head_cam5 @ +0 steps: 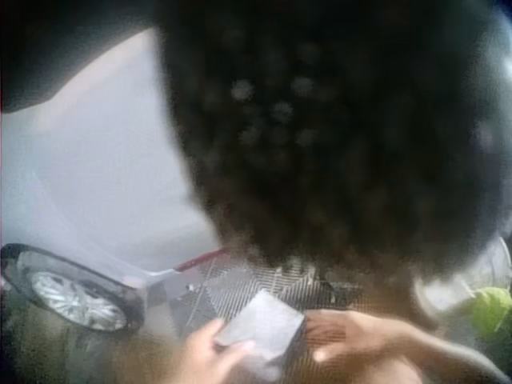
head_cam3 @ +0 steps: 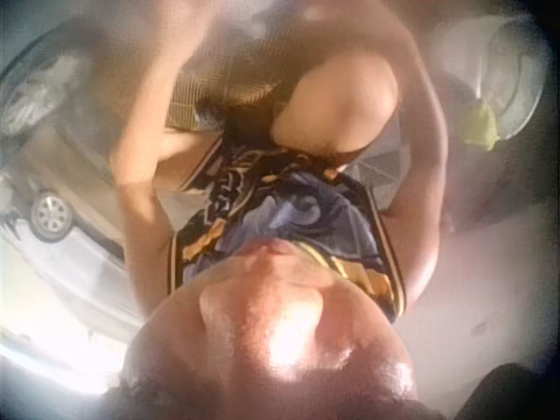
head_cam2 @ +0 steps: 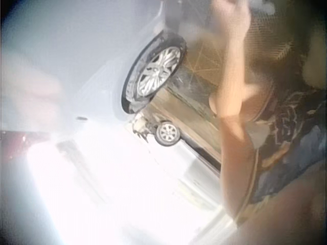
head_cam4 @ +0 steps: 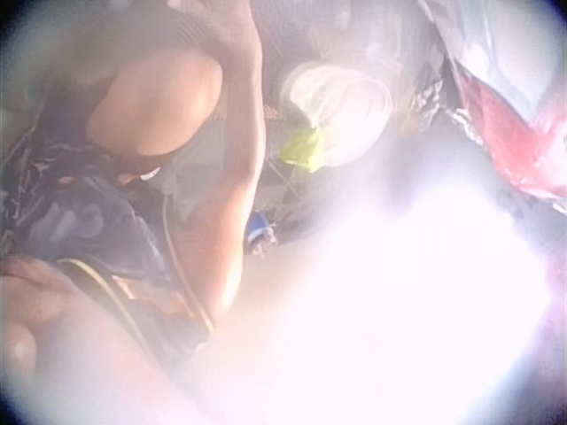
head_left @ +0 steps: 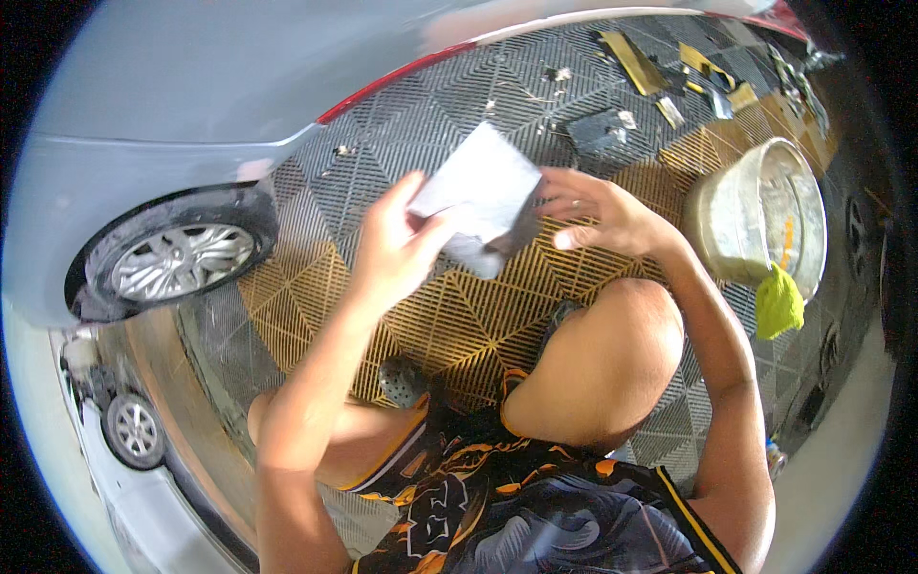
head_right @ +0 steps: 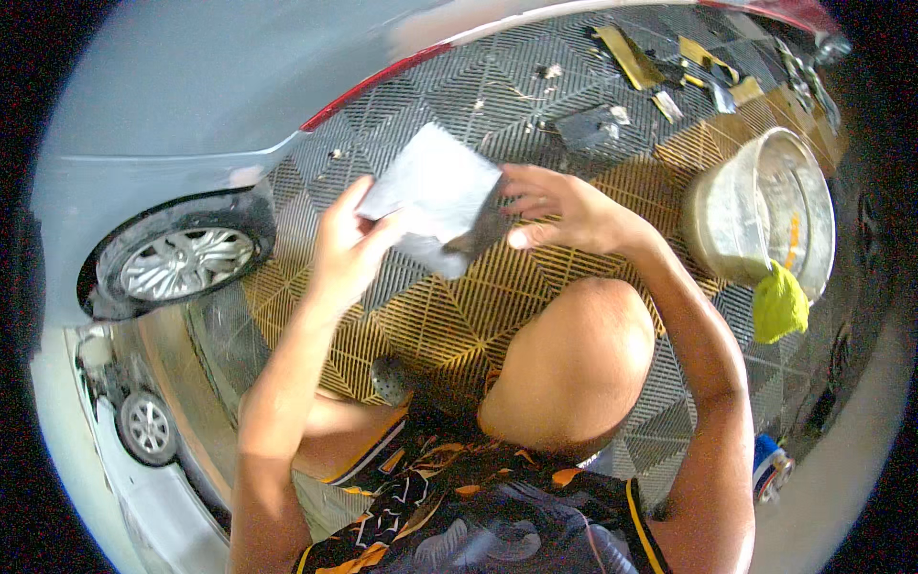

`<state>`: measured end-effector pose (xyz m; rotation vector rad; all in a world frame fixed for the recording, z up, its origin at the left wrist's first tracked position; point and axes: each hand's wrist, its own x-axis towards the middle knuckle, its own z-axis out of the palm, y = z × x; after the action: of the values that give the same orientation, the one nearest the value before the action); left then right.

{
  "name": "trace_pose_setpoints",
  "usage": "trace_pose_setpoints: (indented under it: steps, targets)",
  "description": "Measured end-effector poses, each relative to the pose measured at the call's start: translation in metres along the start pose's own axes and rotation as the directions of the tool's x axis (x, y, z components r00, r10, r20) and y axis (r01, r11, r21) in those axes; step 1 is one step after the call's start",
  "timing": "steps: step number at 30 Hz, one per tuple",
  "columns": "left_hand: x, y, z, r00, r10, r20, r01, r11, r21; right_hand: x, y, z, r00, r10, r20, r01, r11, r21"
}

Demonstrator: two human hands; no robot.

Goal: The person sands the front fender of a red car using a sanding block. They repeatedly rub the block over the gray primed area, pause to wipe the surface with a cloth, and continue sanding along the wheel arch and side panel.

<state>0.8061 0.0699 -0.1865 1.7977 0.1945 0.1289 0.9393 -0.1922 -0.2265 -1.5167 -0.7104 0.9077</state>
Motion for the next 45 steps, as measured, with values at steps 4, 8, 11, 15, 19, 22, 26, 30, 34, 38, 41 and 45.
trace_pose_setpoints:
  steps: [4,8,11,15,19,22,26,30,34,38,41,45]
  targets:
    - [-0.002,-0.001,0.012,0.989,-0.130,-0.065,0.124,0.989,-0.076,0.024,0.004,0.001,0.994,0.111,-0.012,-0.110,0.993,0.047]
    - [-0.008,0.010,-0.010,0.992,-0.120,0.038,0.109,0.968,0.227,0.005,0.018,0.008,0.992,0.078,-0.097,-0.085,0.994,-0.075]
    - [0.012,0.008,-0.059,0.876,-0.064,-0.478,0.204,0.947,0.246,-0.004,0.047,-0.002,0.963,0.003,-0.270,-0.069,0.970,-0.234]
    - [0.007,0.002,-0.039,0.977,-0.051,-0.205,0.089,0.980,0.178,-0.001,0.088,-0.016,0.913,0.050,-0.405,0.037,0.979,0.203]
    - [0.007,-0.014,-0.025,0.899,0.050,-0.436,0.155,0.893,0.422,0.029,0.101,-0.015,0.940,0.067,-0.335,0.038,0.954,0.297]
    - [0.006,-0.013,0.014,0.977,-0.082,-0.198,0.063,0.993,-0.101,0.043,0.048,0.012,0.959,0.061,-0.278,0.027,0.953,0.302]
    - [-0.005,0.002,0.025,0.962,-0.240,0.129,0.218,0.962,0.166,0.054,0.039,0.015,0.990,0.017,-0.142,0.029,0.949,0.313]
    - [-0.005,0.022,0.001,0.884,-0.348,0.313,0.198,0.884,0.423,0.054,0.045,0.001,0.997,0.048,0.056,-0.054,0.991,0.124]
    - [-0.009,0.003,-0.076,0.943,-0.173,-0.285,0.322,0.686,0.652,0.041,0.028,-0.009,0.969,-0.049,-0.241,0.059,0.998,0.036]
    - [-0.040,0.013,-0.090,0.980,-0.192,-0.059,0.189,0.780,0.597,0.038,0.092,-0.087,0.760,0.104,-0.642,-0.127,0.992,0.010]
    - [-0.037,0.026,-0.086,0.896,-0.202,-0.395,0.443,0.382,0.811,0.040,0.129,-0.113,0.687,0.182,-0.704,-0.166,0.982,0.093]
    - [-0.030,0.029,-0.070,0.961,-0.267,-0.071,0.264,0.814,0.517,0.050,0.129,-0.105,0.770,-0.092,-0.632,-0.164,0.928,-0.335]
